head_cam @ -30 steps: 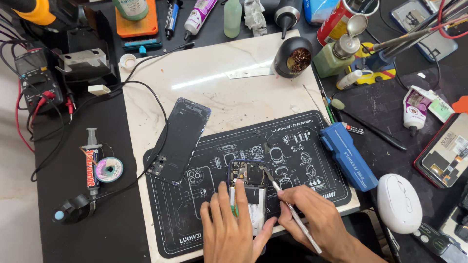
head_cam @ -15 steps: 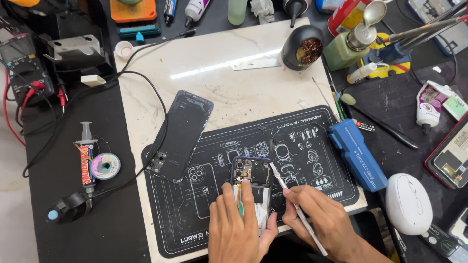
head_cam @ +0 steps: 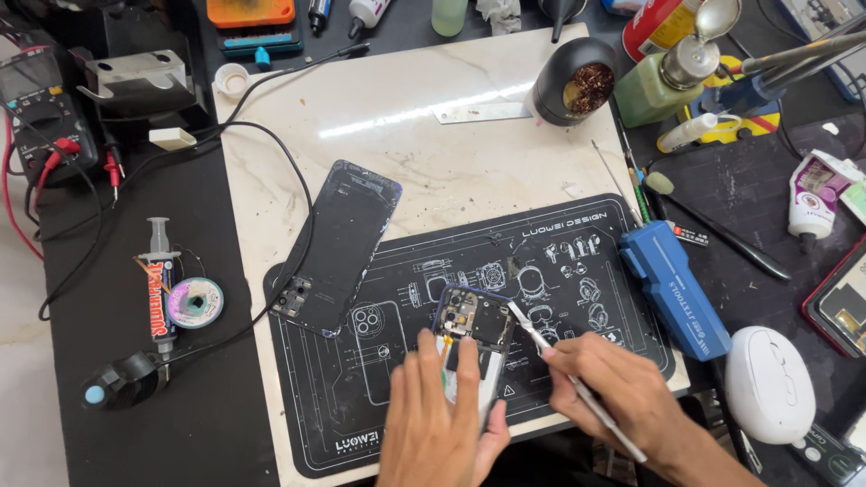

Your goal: The person heats the internal components of a mobile phone with a heat gun while prying at parts with a thin metal tool. They handle the phone body and lift components from the chassis on a workbench mat.

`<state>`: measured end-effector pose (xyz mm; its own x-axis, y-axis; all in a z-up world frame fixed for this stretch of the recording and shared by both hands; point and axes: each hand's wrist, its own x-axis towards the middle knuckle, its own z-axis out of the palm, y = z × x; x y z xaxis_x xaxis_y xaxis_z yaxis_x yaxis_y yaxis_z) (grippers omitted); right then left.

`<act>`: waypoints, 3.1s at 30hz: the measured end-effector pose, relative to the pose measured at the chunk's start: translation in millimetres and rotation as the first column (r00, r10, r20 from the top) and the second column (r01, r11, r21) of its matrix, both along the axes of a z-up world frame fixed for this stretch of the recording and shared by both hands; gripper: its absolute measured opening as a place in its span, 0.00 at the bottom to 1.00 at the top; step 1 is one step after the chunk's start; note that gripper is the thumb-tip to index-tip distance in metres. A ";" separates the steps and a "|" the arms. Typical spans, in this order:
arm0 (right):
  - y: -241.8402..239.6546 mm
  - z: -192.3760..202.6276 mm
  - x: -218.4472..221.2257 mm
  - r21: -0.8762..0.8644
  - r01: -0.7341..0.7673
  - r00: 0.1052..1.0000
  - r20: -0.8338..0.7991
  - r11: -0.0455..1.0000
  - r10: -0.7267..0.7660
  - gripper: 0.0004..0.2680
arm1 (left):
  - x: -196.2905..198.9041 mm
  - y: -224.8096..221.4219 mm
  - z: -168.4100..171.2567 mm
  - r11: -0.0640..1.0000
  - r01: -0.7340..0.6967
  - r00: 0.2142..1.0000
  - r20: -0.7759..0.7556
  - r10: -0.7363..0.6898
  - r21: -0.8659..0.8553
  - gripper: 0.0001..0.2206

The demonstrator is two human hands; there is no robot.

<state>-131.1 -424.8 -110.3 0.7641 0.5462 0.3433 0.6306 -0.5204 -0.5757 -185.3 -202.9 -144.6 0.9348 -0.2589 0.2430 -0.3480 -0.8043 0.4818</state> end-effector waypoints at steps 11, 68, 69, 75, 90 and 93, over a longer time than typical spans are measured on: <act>0.4 6.7 -1.5 -0.046 -0.042 0.999 0.030 0.998 0.044 0.10 | 22.2 42.1 15.0 0.978 0.171 0.981 -0.073 -0.180 -0.121 0.34; 9.6 14.5 4.4 -0.049 -0.055 0.998 -0.017 0.997 0.054 0.10 | 16.1 46.3 18.7 0.972 0.171 0.976 -0.106 -0.189 -0.159 0.33; 11.0 11.9 10.2 -0.035 -0.050 0.998 -0.044 0.998 0.049 0.10 | 15.8 46.6 19.1 0.972 0.171 0.974 -0.119 -0.192 -0.163 0.34; 1.6 20.3 15.4 0.035 0.125 0.992 0.026 0.992 -0.126 0.09 | 9.7 53.8 24.9 0.989 0.107 0.991 -0.066 -0.114 -0.104 0.41; -9.5 25.1 21.9 -0.245 0.282 0.957 0.135 0.928 -0.256 0.17 | 4.2 65.2 37.0 0.990 0.078 0.996 -0.057 -0.072 0.118 0.40; -9.2 22.1 19.7 -0.132 0.355 0.920 -0.129 0.926 -0.371 0.11 | 6.8 72.6 42.2 0.981 0.155 0.987 -0.059 -0.149 0.116 0.37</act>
<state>-111.4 -434.1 -88.2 0.9542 0.2483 0.1671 0.2988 -0.7589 -0.5785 -178.5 -130.3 -102.4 0.8925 -0.4233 0.1556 -0.4485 -0.7966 0.4053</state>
